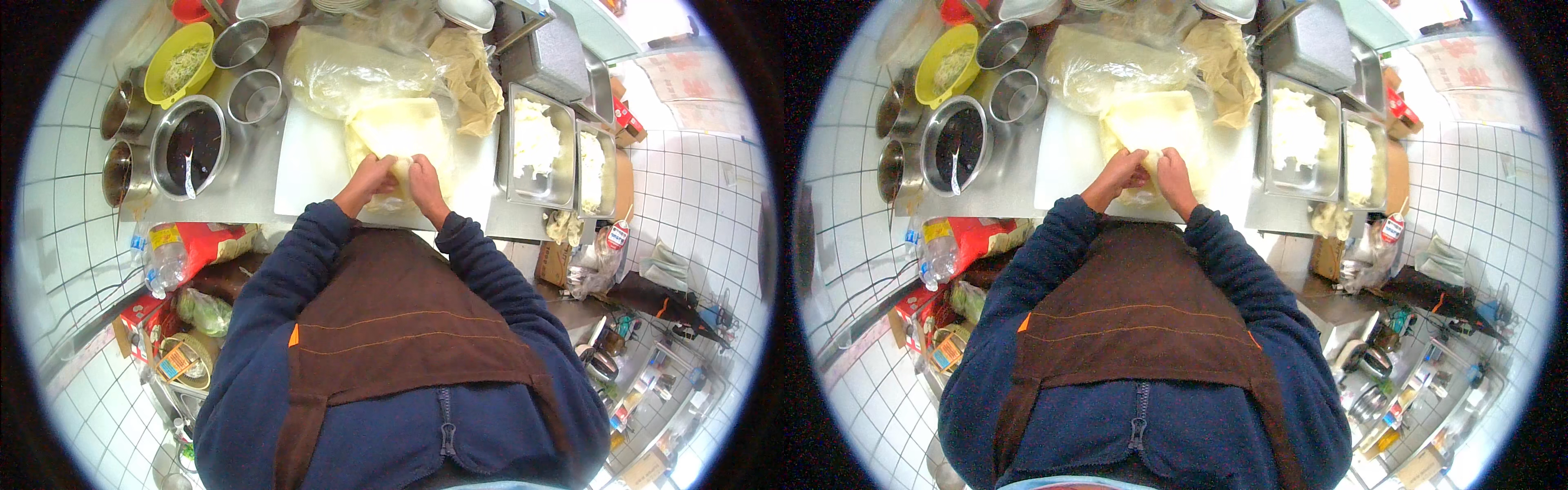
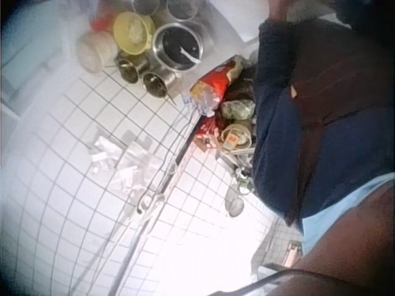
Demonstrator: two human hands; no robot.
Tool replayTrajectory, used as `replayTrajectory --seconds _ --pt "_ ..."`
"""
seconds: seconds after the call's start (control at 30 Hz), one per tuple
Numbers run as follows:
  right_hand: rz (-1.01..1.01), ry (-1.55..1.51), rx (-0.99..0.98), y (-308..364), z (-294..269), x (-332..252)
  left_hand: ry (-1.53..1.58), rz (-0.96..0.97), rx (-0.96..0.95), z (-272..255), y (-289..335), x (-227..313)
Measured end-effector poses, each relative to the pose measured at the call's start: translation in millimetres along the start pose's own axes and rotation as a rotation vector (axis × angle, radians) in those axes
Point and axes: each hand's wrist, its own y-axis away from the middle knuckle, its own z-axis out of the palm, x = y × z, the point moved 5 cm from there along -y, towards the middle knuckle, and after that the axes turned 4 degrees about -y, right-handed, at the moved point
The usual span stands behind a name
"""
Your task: The person repeatedly picks thin dough sheets from a plastic bag, folds them on a white cutting board, and places them into metal trays. The person also briefly handles a stack of white disposable containers and a roll of plastic wrap.
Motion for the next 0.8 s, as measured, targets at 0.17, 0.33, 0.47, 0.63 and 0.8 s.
replayTrajectory --seconds 0.17,0.33,0.47,0.63,0.8 --pt "0.006 0.115 -0.028 7.4 -11.6 -28.4 0.046 0.151 -0.025 13.7 -13.8 10.9" --pt "0.009 0.124 -0.158 11.1 -47.5 -41.3 -0.236 0.305 -0.034 38.8 -16.3 34.0" --pt "0.106 -0.014 -0.031 12.9 -87.4 -29.2 -0.467 0.395 -0.106 72.9 -32.1 45.3" --pt "0.163 -0.179 0.027 16.5 -99.7 -15.8 -0.508 0.447 -0.125 90.3 -46.7 37.1" --pt "-0.017 0.191 0.041 14.7 -70.9 -24.4 -0.4 0.447 0.034 36.7 -32.3 17.6"
